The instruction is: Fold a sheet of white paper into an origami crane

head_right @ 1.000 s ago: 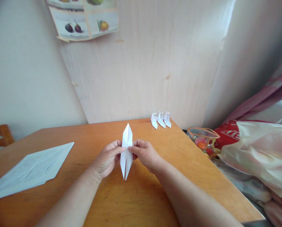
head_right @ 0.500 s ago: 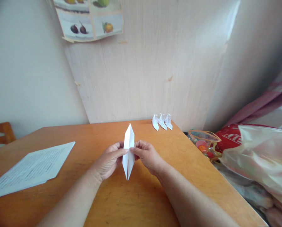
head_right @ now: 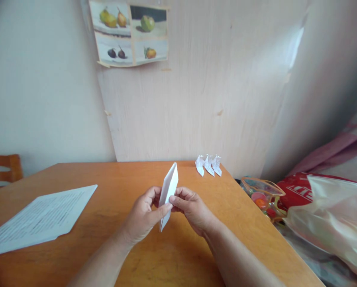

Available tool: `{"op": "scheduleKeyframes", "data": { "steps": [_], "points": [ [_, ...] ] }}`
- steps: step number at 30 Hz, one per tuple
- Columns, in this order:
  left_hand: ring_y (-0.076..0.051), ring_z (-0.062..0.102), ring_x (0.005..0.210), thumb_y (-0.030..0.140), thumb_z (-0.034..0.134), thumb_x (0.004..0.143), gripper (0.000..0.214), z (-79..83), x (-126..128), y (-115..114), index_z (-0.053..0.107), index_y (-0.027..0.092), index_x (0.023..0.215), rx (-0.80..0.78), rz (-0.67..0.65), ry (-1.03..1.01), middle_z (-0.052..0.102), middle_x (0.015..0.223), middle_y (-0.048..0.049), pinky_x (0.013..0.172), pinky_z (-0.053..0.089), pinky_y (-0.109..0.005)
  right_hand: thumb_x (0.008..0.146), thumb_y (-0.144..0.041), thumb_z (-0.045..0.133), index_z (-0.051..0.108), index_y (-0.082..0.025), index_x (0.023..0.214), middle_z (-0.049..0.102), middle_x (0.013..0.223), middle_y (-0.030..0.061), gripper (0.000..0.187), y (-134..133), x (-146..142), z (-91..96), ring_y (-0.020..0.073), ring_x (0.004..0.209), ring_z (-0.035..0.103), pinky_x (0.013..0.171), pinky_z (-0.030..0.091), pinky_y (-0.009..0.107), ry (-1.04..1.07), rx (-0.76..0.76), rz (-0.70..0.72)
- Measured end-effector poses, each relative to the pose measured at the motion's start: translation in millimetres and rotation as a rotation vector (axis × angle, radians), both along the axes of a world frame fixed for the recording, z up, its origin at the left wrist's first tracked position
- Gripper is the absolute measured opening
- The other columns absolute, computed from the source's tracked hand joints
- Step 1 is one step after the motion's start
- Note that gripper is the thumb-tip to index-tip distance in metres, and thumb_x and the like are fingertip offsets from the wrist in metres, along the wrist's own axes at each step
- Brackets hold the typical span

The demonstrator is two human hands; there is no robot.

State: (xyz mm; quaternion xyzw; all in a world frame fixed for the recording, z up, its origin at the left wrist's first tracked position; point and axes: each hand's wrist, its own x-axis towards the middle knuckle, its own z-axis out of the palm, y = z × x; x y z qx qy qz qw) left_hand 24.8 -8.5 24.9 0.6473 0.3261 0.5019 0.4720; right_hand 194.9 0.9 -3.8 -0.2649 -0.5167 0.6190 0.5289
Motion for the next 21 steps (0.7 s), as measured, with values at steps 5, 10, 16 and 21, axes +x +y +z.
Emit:
{"op": "scheduleKeyframes", "data": {
  "steps": [5, 10, 16, 21],
  "points": [
    [-0.019, 0.056, 0.079, 0.022, 0.076, 0.077, 0.015, -1.3, 1.0, -4.2, 0.069, 0.021, 0.09, 0.197, 0.097, 0.115, 0.065, 0.085, -0.0025, 0.075, 0.042, -0.029, 0.083, -0.039, 0.077, 0.072, -0.021, 0.098, 0.074, 0.103, 0.0073, 0.024, -2.9, 0.6, 2.6, 0.0214, 0.096, 0.067, 0.091, 0.048, 0.038, 0.016, -0.005, 0.077],
    [-0.022, 0.057, 0.083, 0.021, 0.079, 0.073, 0.019, -2.1, 1.7, -7.2, 0.07, 0.023, 0.09, 0.194, 0.11, 0.078, 0.067, 0.089, -0.0044, 0.079, 0.041, -0.032, 0.083, -0.041, 0.077, 0.073, -0.022, 0.098, 0.074, 0.108, 0.0085, 0.025, -3.9, 1.5, 3.8, 0.0234, 0.102, 0.068, 0.095, 0.047, 0.04, -0.005, -0.023, 0.082],
    [-0.023, 0.06, 0.084, 0.022, 0.075, 0.076, 0.016, -1.6, 2.0, -6.9, 0.069, 0.023, 0.091, 0.204, 0.108, 0.085, 0.068, 0.089, -0.0048, 0.079, 0.044, -0.033, 0.081, -0.042, 0.078, 0.072, -0.022, 0.094, 0.073, 0.1, 0.0068, 0.025, -3.4, 2.2, 3.1, 0.022, 0.095, 0.067, 0.091, 0.048, 0.039, -0.034, -0.05, 0.041],
    [-0.021, 0.065, 0.079, 0.025, 0.066, 0.084, 0.011, -6.8, 2.1, 0.9, 0.063, 0.021, 0.093, 0.046, 0.064, 0.034, 0.07, 0.091, -0.0052, 0.071, 0.049, -0.031, 0.079, -0.04, 0.08, 0.069, -0.02, 0.085, 0.07, 0.085, 0.0032, 0.024, -2.3, 2.2, 1.0, 0.0178, 0.078, 0.063, 0.08, 0.049, 0.036, -0.027, -0.073, -0.011]
  ]
}}
